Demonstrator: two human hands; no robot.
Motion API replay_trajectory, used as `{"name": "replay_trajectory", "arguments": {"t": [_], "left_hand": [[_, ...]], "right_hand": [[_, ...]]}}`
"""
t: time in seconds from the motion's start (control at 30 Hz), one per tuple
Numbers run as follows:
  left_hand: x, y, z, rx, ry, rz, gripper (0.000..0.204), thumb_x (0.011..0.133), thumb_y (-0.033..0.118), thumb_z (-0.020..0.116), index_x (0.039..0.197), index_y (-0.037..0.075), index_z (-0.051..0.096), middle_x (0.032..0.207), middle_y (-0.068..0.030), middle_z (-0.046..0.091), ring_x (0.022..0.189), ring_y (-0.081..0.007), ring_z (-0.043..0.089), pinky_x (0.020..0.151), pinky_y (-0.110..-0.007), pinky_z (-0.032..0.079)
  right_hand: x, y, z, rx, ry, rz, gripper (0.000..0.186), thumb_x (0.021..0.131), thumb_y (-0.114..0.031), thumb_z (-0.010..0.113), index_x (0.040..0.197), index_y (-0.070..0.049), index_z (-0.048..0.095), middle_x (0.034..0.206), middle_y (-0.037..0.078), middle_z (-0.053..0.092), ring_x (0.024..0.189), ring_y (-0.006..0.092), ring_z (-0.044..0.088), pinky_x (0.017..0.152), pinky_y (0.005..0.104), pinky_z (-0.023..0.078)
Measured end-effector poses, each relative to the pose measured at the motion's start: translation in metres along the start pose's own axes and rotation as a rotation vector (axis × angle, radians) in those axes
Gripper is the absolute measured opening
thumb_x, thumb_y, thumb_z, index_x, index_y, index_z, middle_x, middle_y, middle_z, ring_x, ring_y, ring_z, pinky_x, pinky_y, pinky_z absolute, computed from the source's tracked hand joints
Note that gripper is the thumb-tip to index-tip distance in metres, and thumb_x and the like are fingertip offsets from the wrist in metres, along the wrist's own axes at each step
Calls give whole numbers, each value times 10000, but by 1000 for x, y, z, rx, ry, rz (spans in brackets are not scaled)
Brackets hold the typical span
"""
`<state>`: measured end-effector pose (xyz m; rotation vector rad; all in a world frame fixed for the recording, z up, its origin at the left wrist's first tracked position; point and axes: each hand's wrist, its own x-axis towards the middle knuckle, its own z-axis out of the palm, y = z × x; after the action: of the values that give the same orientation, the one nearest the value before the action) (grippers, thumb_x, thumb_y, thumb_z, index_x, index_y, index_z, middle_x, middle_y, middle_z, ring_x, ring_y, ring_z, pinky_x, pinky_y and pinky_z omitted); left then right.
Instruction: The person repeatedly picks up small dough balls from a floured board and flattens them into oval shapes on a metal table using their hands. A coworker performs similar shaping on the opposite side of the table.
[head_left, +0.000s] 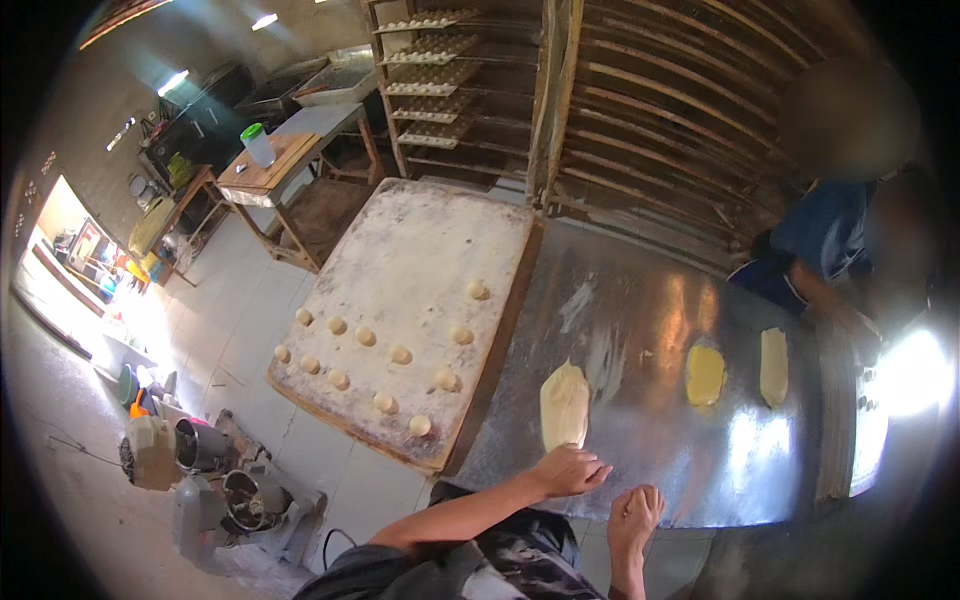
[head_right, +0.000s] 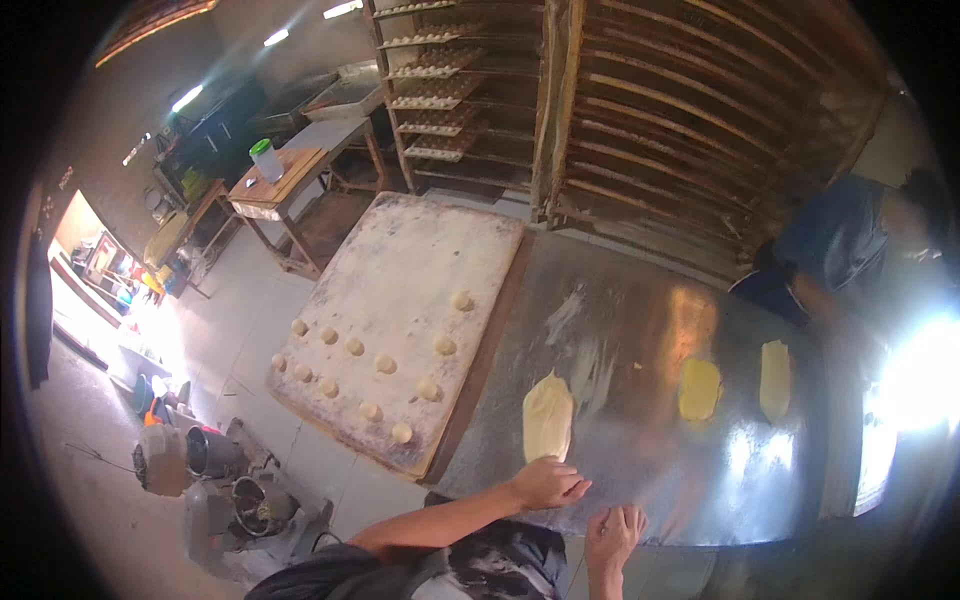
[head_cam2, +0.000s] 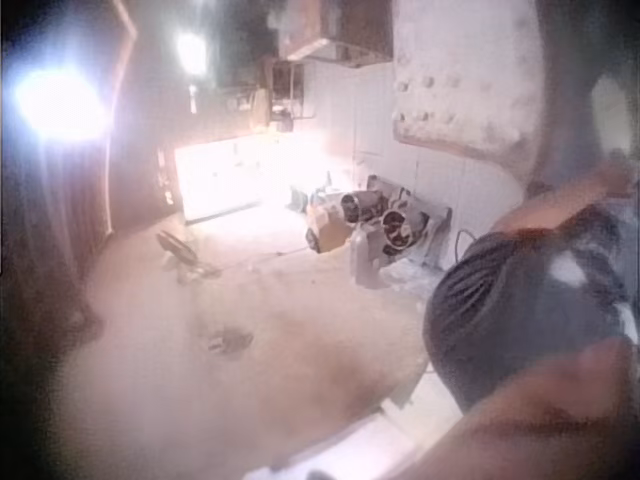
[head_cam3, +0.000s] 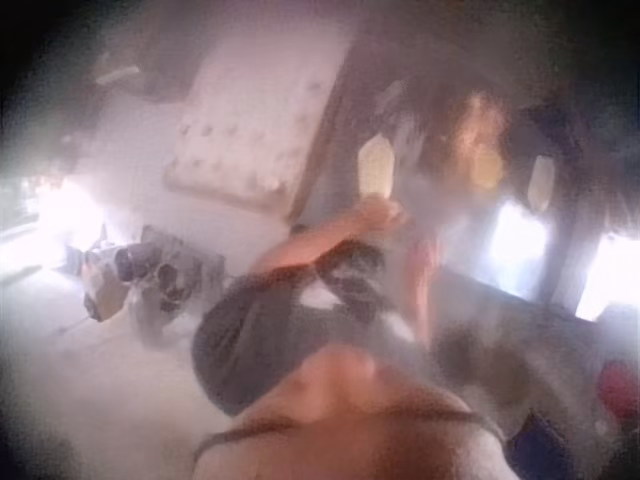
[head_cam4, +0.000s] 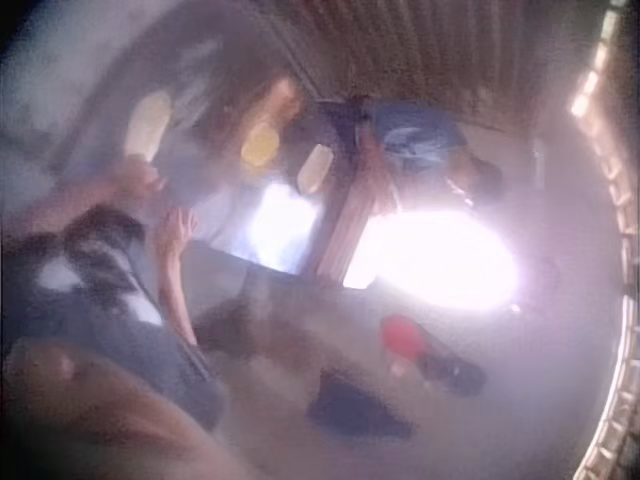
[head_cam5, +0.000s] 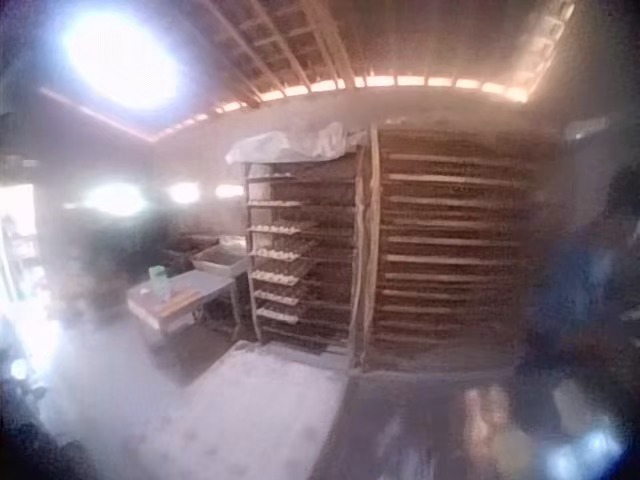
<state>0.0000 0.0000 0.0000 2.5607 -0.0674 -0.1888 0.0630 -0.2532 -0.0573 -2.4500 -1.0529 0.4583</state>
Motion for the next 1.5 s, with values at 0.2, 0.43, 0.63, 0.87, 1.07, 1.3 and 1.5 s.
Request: {"name": "replay_trajectory", "arguments": {"t": [0.2, 0.43, 0.63, 0.87, 1.07, 1.3, 1.5], "left_hand": [[-12, 13, 1, -182, 473, 119, 200, 972, 270, 639, 1037, 87, 687, 1041, -93, 663, 962, -317, 656, 813, -430, 530], [-26, 8, 4, -435, 607, -9, 88, 931, 143, 687, 1000, 89, 694, 1018, -93, 647, 975, -306, 650, 853, -416, 539], [-44, 2, 13, -413, 1075, -165, 98, 949, 69, 598, 956, 10, 677, 1052, -170, 665, 998, -322, 654, 877, -413, 540], [-40, -10, 0, -319, 1113, -143, 149, 959, 134, 578, 982, 22, 673, 1062, -181, 667, 1013, -345, 647, 883, -435, 534], [15, -14, -5, -247, 920, 123, 198, 968, 203, 556, 875, 85, 685, 870, -105, 691, 824, -289, 679, 860, -425, 512], [29, -18, -3, 231, 630, 74, 219, 855, 235, 713, 675, 152, 622, 631, 17, 581, 613, -185, 574, 735, -367, 394], [21, -10, 0, 17, 684, 1, 154, 916, 285, 703, 908, 132, 722, 956, -24, 660, 922, -215, 645, 879, -415, 439]], "right_hand": [[141, -61, -64, -232, 351, 212, 619, 983, -308, 540, 1524, -42, 400, 1591, 305, 320, 1497, 481, 256, 1237, 544, 195], [73, -8, -61, -190, 100, 98, 639, 967, -277, 590, 1513, -4, 403, 1553, 326, 365, 1464, 499, 302, 1220, 569, 230], [97, -41, -34, -194, 212, -100, 524, 944, -182, 588, 1425, 9, 500, 1500, 294, 451, 1446, 472, 353, 1199, 555, 282], [79, -47, -75, 345, 264, 86, 356, 891, -56, 555, 1232, -56, 659, 1247, 193, 677, 1032, 386, 702, 861, 473, 578], [127, -87, -5, 306, -237, -2, 224, 933, -107, 525, 1034, 8, 689, 880, 214, 714, 821, 400, 706, 715, 448, 551], [27, -69, -74, 452, 23, 390, 309, 1011, -284, 548, 942, 2, 642, 910, 166, 636, 886, 266, 600, 803, 465, 467], [115, -44, -46, -302, 399, 115, 518, 864, -158, 621, 1359, -35, 532, 1477, 270, 456, 1454, 471, 327, 1213, 617, 160]]}}
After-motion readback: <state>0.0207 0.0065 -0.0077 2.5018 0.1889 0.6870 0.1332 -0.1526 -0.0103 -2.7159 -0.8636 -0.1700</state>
